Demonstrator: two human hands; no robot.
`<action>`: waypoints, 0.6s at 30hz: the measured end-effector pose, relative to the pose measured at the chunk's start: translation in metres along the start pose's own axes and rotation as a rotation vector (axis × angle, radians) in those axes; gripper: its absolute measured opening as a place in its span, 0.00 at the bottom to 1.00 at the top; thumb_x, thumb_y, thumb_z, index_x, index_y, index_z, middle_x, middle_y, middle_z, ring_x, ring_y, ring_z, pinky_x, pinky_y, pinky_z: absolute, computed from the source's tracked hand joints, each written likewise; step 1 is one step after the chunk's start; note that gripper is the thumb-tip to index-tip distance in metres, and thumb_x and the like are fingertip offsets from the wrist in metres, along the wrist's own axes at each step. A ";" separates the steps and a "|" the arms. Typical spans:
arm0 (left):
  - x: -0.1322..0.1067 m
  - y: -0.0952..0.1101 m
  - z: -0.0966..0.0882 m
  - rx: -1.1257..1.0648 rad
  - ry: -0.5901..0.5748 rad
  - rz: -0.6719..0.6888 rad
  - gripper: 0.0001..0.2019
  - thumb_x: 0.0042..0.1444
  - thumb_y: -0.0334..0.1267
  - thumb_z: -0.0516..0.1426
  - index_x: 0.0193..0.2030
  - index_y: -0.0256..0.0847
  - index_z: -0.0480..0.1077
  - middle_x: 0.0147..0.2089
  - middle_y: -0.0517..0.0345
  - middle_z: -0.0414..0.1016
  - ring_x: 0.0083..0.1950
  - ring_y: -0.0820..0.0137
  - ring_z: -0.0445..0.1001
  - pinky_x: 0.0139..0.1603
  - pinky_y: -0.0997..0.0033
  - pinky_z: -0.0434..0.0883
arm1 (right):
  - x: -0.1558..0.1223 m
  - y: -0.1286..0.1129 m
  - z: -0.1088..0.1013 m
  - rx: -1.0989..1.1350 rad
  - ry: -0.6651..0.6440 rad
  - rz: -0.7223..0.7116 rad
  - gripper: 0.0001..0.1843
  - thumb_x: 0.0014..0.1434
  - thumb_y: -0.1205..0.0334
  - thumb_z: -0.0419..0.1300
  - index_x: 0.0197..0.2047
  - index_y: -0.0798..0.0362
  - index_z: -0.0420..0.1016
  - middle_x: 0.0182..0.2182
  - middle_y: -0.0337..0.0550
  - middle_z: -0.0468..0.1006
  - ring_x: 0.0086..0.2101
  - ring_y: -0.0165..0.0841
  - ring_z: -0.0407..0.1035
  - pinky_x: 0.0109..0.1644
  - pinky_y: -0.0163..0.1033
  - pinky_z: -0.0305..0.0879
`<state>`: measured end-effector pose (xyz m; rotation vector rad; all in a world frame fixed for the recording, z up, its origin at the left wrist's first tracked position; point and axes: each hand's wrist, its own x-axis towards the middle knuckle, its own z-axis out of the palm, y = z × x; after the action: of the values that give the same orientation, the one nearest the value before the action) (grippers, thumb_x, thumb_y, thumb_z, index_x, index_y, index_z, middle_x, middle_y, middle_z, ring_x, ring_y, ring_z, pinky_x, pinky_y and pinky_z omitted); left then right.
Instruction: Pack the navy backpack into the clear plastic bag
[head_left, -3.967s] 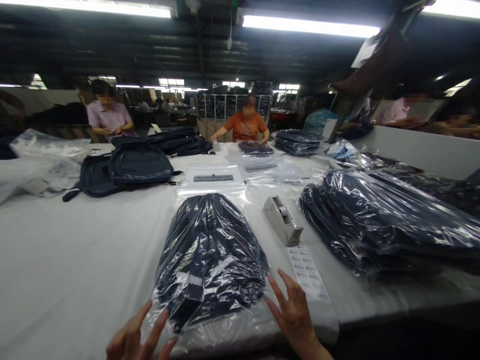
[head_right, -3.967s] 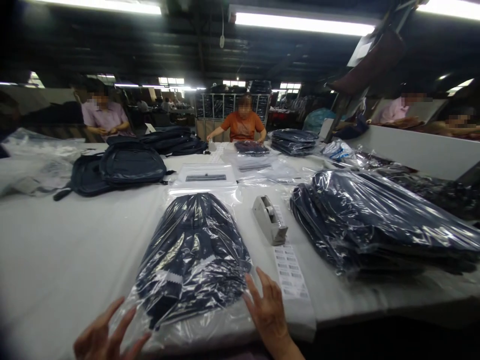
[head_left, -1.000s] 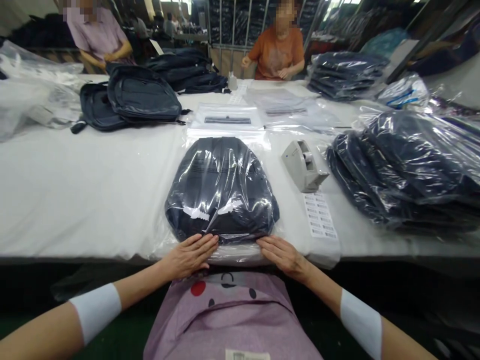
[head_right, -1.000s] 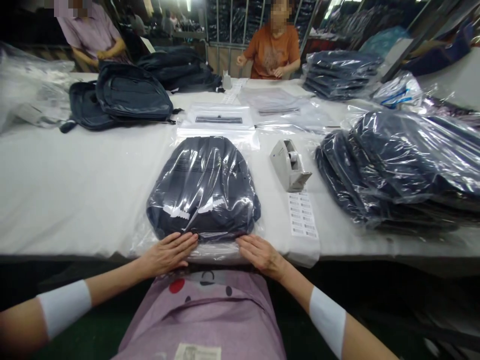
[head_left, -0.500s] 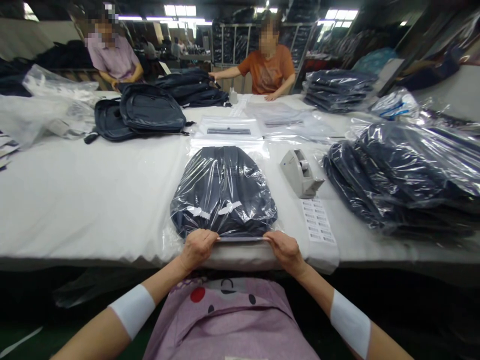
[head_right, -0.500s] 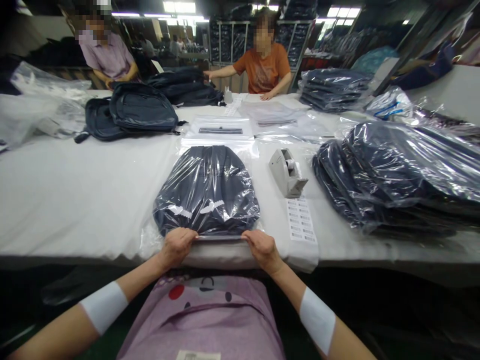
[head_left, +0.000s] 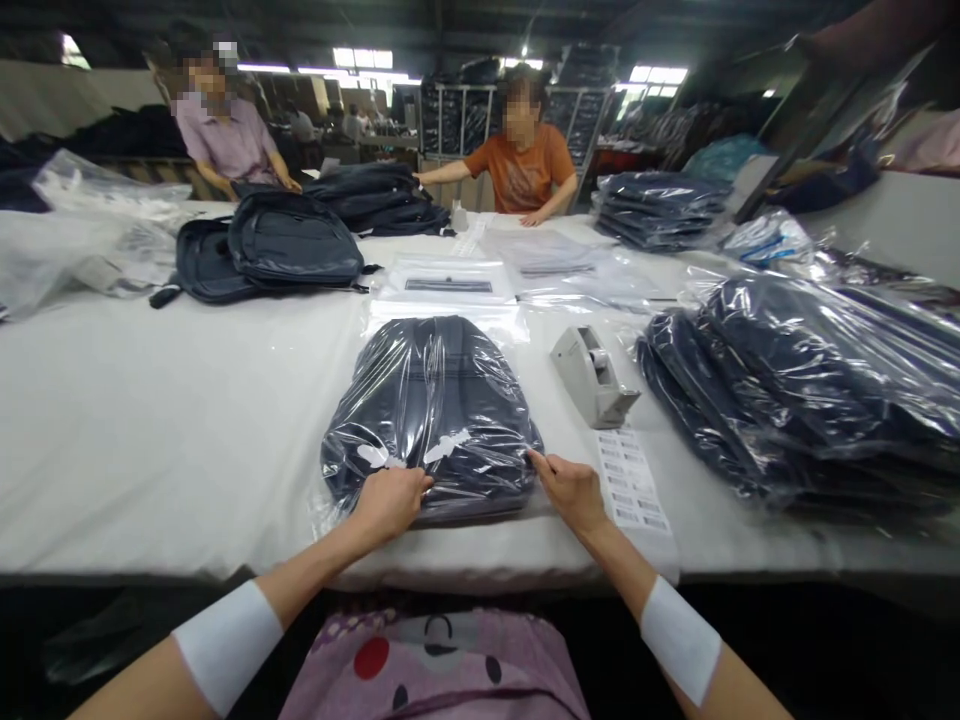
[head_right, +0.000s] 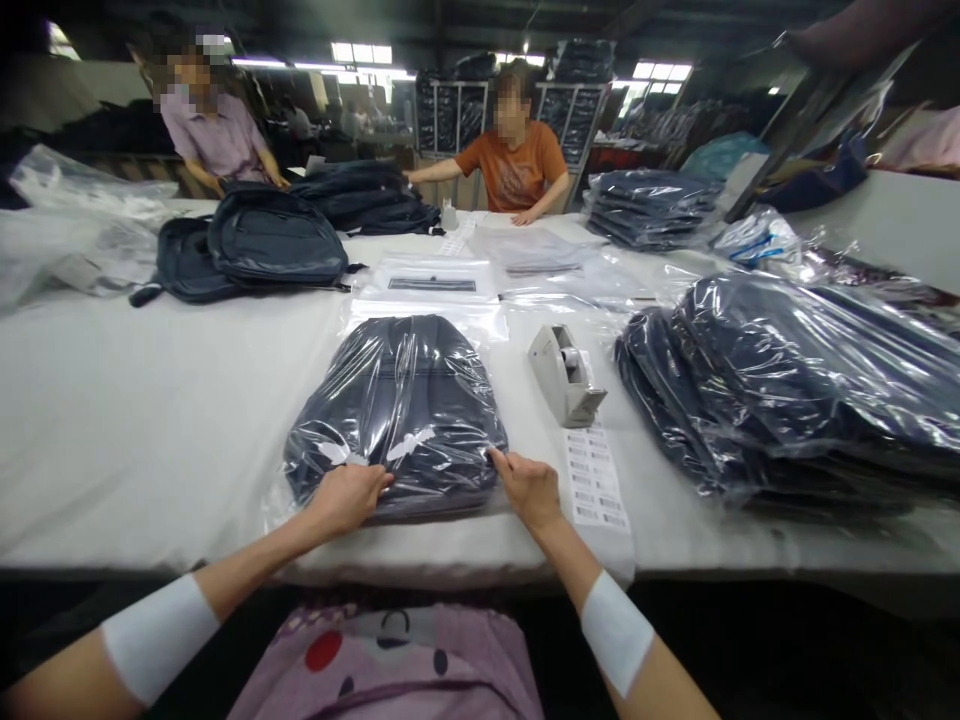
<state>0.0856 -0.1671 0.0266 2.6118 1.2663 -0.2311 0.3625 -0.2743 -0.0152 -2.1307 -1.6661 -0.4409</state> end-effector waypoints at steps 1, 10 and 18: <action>0.007 0.000 -0.002 -0.009 -0.029 0.005 0.19 0.64 0.44 0.43 0.36 0.39 0.73 0.36 0.42 0.79 0.38 0.55 0.78 0.36 0.62 0.69 | 0.003 0.001 0.005 -0.018 -0.016 0.017 0.34 0.66 0.44 0.43 0.18 0.54 0.71 0.14 0.43 0.71 0.16 0.27 0.59 0.26 0.38 0.43; 0.044 -0.002 -0.012 -0.072 -0.174 0.047 0.23 0.64 0.46 0.42 0.34 0.39 0.75 0.38 0.43 0.79 0.42 0.56 0.77 0.40 0.63 0.69 | 0.025 0.005 0.036 -0.074 -0.131 0.137 0.29 0.67 0.51 0.43 0.25 0.57 0.74 0.16 0.47 0.72 0.17 0.28 0.61 0.25 0.38 0.41; 0.043 -0.001 -0.012 -0.071 -0.166 0.042 0.21 0.62 0.44 0.44 0.35 0.37 0.76 0.38 0.41 0.79 0.41 0.55 0.77 0.37 0.64 0.70 | 0.042 0.007 -0.005 0.005 0.049 0.324 0.27 0.67 0.51 0.40 0.30 0.57 0.71 0.20 0.48 0.74 0.21 0.32 0.66 0.26 0.37 0.50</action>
<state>0.1117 -0.1312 0.0277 2.4984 1.1425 -0.3794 0.3792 -0.2425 0.0086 -2.3107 -1.2609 -0.3844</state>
